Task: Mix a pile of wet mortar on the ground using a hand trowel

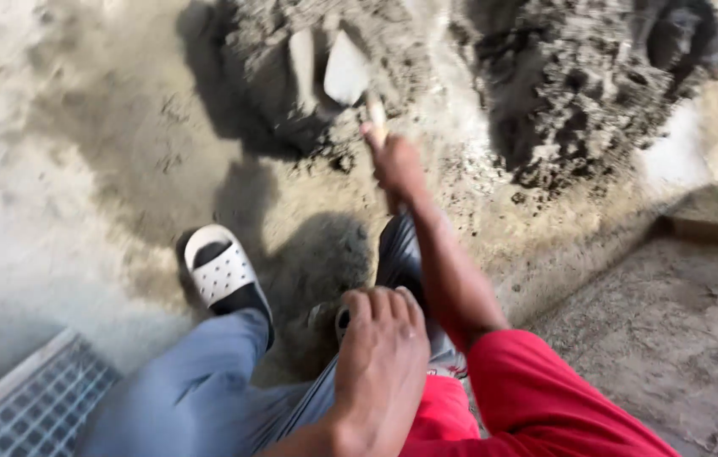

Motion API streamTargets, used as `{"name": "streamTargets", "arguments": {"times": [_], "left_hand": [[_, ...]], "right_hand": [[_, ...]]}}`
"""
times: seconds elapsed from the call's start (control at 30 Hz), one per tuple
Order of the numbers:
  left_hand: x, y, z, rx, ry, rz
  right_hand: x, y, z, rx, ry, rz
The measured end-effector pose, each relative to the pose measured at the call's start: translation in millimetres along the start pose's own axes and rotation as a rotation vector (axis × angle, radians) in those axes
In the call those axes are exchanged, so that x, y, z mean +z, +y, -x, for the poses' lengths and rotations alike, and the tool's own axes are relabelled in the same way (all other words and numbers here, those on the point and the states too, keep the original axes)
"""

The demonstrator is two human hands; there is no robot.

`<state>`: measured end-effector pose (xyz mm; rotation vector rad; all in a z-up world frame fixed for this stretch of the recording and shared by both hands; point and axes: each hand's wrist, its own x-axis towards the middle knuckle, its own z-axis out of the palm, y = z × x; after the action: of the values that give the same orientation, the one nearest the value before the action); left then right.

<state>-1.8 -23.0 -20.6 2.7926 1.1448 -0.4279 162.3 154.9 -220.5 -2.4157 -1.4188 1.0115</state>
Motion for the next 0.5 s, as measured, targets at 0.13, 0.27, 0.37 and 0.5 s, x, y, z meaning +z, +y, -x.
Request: {"name": "streamTargets", "arguments": {"times": [0.13, 0.27, 0.37, 0.5], "left_hand": [[14, 6, -3, 0.059, -0.081, 0.046], [31, 14, -1, 0.081, -0.091, 0.1], [43, 20, 0, 0.066, -0.054, 0.081], [39, 17, -3, 0.084, -0.132, 0.035]], "right_hand": [[38, 21, 6, 0.06, -0.055, -0.703], [35, 20, -5, -0.029, 0.015, -0.86], [34, 30, -18, -0.078, 0.076, -0.832], [29, 39, -17, -0.097, 0.102, -0.871]]}}
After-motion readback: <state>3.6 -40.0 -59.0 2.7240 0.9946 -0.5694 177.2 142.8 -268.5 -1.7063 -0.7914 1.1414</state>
